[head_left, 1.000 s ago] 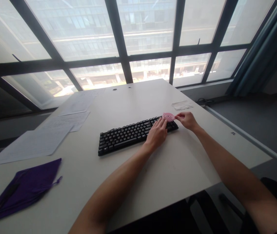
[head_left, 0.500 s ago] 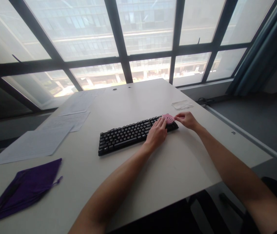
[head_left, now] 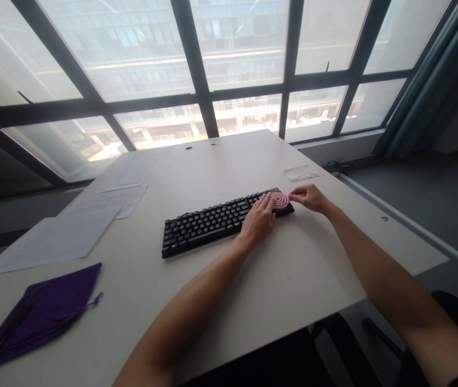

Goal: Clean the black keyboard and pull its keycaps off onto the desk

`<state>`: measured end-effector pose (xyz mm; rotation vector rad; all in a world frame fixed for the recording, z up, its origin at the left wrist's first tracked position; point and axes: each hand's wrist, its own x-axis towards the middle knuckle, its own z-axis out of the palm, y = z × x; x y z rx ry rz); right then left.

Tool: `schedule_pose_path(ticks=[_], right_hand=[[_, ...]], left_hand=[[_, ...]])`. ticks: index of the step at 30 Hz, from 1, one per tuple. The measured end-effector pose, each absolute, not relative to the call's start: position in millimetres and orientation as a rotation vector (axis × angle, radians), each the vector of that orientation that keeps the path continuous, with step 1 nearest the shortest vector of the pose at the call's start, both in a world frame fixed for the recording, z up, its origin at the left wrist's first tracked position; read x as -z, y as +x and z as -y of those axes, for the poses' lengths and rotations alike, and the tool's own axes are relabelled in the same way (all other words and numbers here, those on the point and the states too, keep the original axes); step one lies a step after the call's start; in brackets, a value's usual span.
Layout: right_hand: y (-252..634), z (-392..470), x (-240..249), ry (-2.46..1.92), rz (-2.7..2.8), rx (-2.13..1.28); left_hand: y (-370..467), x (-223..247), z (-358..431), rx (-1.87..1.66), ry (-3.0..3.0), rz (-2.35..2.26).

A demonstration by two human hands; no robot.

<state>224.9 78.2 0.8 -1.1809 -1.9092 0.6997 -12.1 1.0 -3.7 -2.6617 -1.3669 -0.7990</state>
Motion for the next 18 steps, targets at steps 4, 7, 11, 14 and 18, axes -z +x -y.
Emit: schedule_pose_path(ticks=[4, 7, 11, 14, 18], right_hand=[[234.0, -80.2, -2.1, -1.200, 1.912, -0.707], [239.6, -82.0, -1.4, -1.205, 1.912, -0.722], [233.0, -82.5, 2.6, -1.195, 1.892, -0.693], [221.5, -81.3, 6.4, -1.204, 1.842, -0.622], [206.3, -77.2, 9.1, -1.268, 1.789, -0.476]], left_hand=[[-12.2, 2.1, 0.5, 0.784, -2.708, 1.307], [-11.5, 1.2, 1.5, 0.779, -2.738, 1.240], [-10.6, 1.1, 1.0, 0.775, -2.719, 1.255], [-10.8, 2.0, -0.8, 0.776, -2.683, 1.307], [-12.1, 3.4, -3.0, 0.781, -2.665, 1.314]])
